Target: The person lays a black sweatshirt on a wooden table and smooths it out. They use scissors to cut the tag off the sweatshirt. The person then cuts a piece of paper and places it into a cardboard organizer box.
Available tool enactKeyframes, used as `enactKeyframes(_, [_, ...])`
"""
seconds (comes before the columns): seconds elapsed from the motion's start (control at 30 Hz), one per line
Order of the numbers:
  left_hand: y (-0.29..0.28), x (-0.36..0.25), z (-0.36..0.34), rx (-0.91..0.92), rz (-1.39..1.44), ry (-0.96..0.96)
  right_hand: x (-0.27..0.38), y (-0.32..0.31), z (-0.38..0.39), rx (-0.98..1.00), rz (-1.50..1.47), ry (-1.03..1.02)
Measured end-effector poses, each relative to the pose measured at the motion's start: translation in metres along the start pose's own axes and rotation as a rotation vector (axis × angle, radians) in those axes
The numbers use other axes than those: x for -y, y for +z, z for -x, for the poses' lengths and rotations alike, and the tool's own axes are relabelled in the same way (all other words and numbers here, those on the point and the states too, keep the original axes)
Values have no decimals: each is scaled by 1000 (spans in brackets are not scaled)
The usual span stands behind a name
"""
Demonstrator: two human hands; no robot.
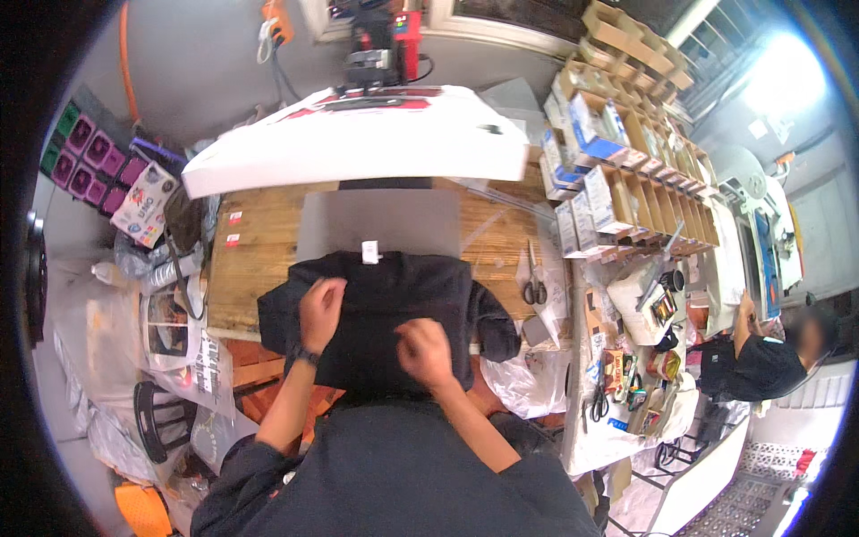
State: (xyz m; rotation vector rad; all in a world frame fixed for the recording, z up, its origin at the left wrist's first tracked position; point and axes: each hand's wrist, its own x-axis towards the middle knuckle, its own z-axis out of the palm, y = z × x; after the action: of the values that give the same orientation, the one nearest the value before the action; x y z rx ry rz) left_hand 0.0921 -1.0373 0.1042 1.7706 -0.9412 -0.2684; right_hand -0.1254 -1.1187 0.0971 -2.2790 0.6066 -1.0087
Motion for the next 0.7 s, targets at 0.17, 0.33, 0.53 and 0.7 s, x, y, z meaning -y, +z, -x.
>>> enactKeyframes(0.17, [21,78,-46,101,-278,203,49,92,-43,157,-45,-108])
enactKeyframes(0.33, [29,85,-37,233,-192,265,0,116,-72,212,168,-31])
enactKeyframes(0.53, [18,69,-37,396,-442,113,-31,107,-71,404,526,226])
enactKeyframes(0.7, [6,78,-48,510,-422,127,-49,94,-82,537,318,301])
